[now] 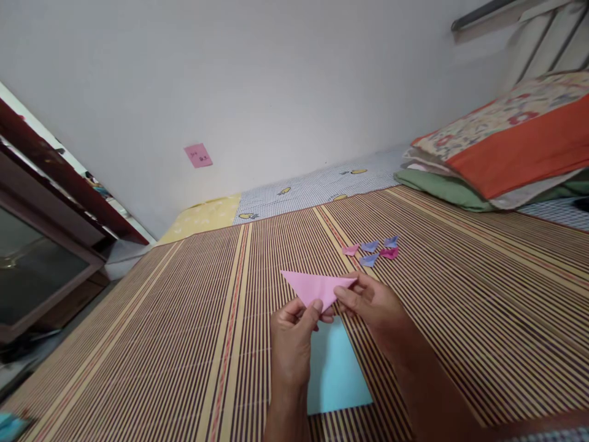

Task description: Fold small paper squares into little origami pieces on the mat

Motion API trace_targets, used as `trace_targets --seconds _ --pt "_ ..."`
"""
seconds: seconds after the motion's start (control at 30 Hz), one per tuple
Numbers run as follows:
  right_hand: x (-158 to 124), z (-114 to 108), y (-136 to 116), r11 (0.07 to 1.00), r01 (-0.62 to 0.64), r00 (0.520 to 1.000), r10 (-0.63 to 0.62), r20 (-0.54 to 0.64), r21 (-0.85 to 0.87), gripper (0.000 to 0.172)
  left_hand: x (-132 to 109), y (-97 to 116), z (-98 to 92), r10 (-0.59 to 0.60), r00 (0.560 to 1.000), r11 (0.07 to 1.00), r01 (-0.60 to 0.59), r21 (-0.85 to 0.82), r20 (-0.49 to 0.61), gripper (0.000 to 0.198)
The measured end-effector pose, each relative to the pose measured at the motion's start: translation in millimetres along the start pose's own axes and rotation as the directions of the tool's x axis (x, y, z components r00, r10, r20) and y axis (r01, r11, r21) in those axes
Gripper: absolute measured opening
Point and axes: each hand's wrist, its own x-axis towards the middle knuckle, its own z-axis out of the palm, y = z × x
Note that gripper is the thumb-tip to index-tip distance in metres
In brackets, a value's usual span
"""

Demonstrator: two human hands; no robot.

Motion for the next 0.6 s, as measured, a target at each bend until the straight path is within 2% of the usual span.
trace_targets --seconds 0.1,0.23,0.37,0.6 --pt "-1.7 8.9 3.0 0.994 -0.054 0.998 0.051 0.03 0.09 0.032 -1.2 0.0 1.7 0.022 1.0 0.999 -0.022 -0.027 -0.01 0.02" --pt "-5.1 15.1 1.0 0.994 -0.031 0.999 0.029 0.013 0.101 0.029 -2.4 -2.1 2.9 0.03 0.999 0.999 -0.03 -0.04 -0.019 0.02" --pt "-6.2 12.7 -4.2 0.997 0.002 1.0 -0.001 -0.01 0.081 0.023 -3.1 -3.2 4.0 0.039 0.999 0.998 -0.039 -0.054 0.001 0.02" --pt "-6.9 7.8 -6.1 0.999 0.003 1.0 -0.003 -0.004 0.051 0.018 -4.8 0.4 6.2 0.071 0.997 0.994 -0.073 -0.083 -0.026 0.02"
